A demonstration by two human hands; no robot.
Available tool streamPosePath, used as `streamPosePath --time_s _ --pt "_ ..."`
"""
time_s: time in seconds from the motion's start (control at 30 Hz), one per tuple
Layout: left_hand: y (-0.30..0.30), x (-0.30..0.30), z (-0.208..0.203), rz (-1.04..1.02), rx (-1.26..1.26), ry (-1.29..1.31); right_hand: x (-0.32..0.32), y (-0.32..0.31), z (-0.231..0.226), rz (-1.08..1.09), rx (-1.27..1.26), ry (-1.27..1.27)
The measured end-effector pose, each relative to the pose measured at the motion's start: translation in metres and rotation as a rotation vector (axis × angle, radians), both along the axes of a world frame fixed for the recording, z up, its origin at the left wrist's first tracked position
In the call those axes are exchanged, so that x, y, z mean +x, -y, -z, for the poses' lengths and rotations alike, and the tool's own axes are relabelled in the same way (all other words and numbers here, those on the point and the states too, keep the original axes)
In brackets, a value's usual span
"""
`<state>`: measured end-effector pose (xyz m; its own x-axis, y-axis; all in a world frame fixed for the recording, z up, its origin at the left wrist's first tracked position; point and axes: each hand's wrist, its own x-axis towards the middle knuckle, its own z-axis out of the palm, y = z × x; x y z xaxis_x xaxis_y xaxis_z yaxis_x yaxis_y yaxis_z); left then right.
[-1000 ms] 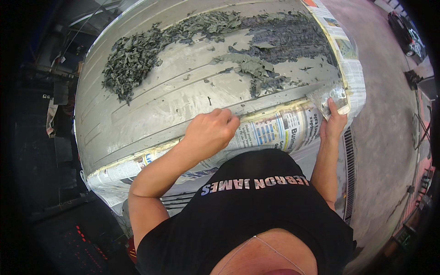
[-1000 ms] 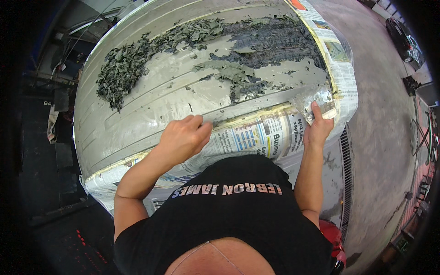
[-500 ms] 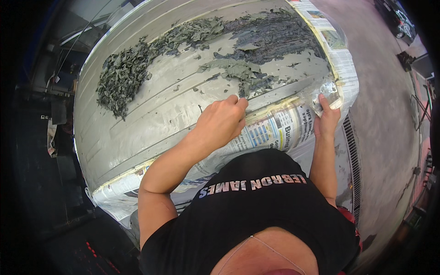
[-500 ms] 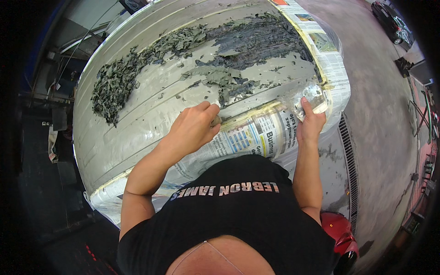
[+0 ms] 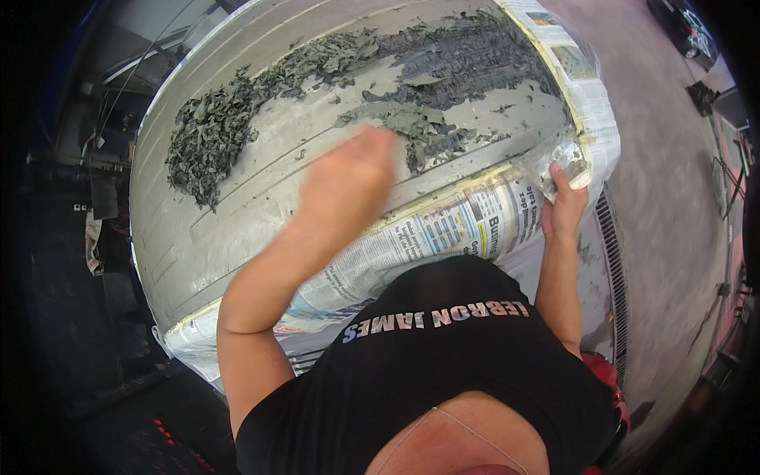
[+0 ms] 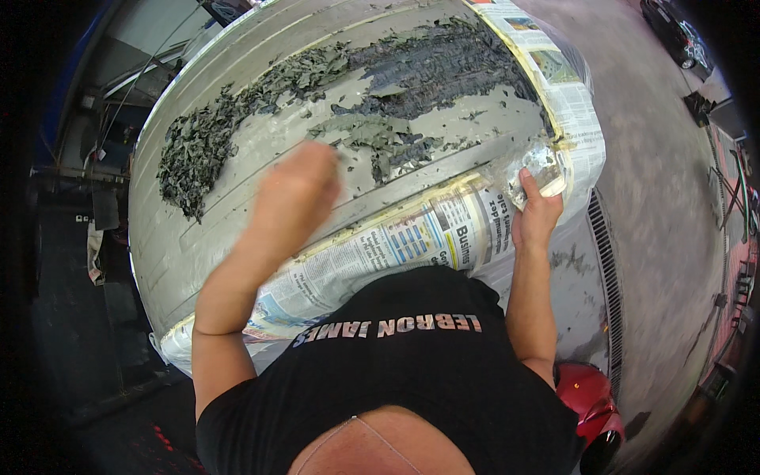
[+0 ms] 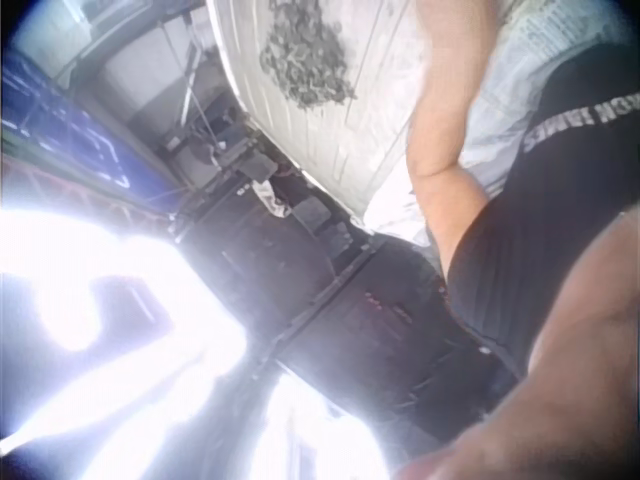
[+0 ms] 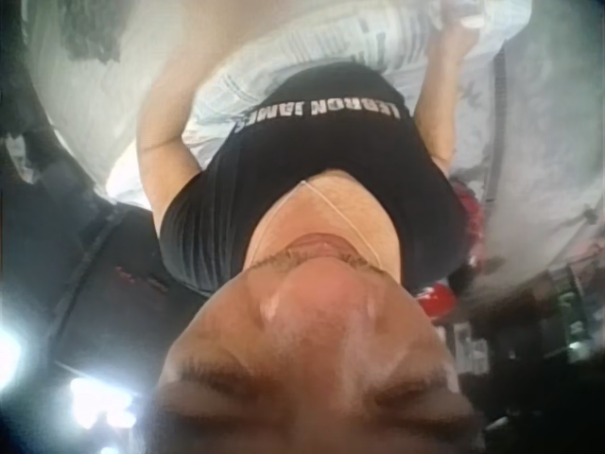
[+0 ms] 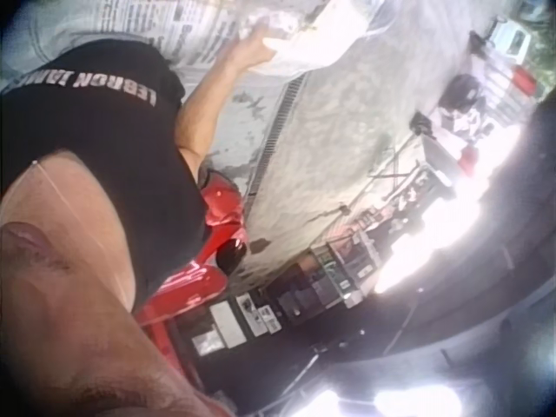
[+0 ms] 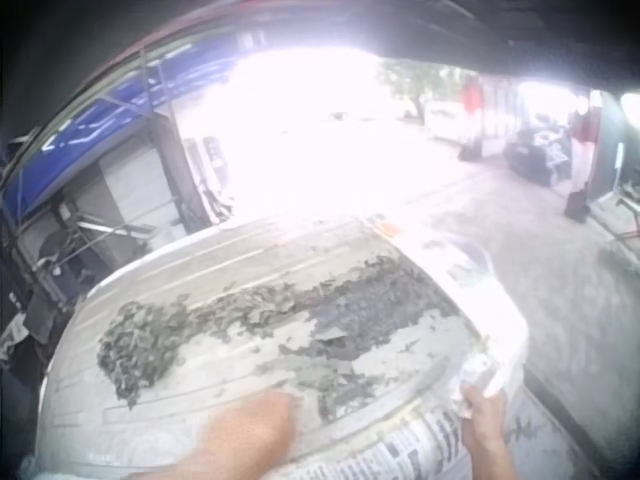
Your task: The person scrapes thick, dried paint off the hood of a car using a putty knife and a scraper. They repeatedly lift and remove chunks of paint, working across the surface of the hood.
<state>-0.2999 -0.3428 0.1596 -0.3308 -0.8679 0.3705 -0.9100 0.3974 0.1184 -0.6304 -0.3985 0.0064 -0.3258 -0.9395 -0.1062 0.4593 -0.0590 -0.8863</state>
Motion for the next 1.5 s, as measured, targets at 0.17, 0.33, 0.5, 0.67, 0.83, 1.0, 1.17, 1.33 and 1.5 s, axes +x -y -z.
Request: streamPosePath --time_s 0.17,0.33,0.5,0.67,0.83,1.0,1.17,1.33,1.5 --pt "-0.006 0.027 -0.036 -0.158 0.108 -0.019 -0.007 0.001 -0.001 0.02 0.043 -0.004" --pt "-0.034 -0.009 0.012 0.025 0.419 -0.14 0.001 0.001 0.0 -0.011 0.028 0.05" --pt "-0.028 -0.018 0.031 0.091 0.457 -0.074 -0.003 0.0 -0.002 0.021 0.02 0.02" --pt "-0.024 -0.028 0.04 0.138 0.478 -0.033 -0.006 -0.001 -0.001 0.015 0.018 0.025" --pt "-0.023 -0.035 0.032 -0.005 0.236 0.096 0.001 -0.002 -0.005 0.009 0.016 0.0" --pt "0.003 0.007 -0.047 -0.289 -0.134 -0.063 -0.013 -0.003 -0.001 0.039 0.003 0.008" --pt "-0.014 0.029 -0.04 -0.306 0.091 -0.298 -0.016 -0.002 -0.001 0.036 0.038 0.037" --pt "-0.052 0.043 -0.001 -0.217 0.357 -0.404 -0.015 -0.004 -0.001 0.009 0.041 -0.024" --pt "-0.075 0.021 0.011 -0.153 0.428 -0.354 -0.008 0.0 -0.004 -0.026 0.043 -0.016"
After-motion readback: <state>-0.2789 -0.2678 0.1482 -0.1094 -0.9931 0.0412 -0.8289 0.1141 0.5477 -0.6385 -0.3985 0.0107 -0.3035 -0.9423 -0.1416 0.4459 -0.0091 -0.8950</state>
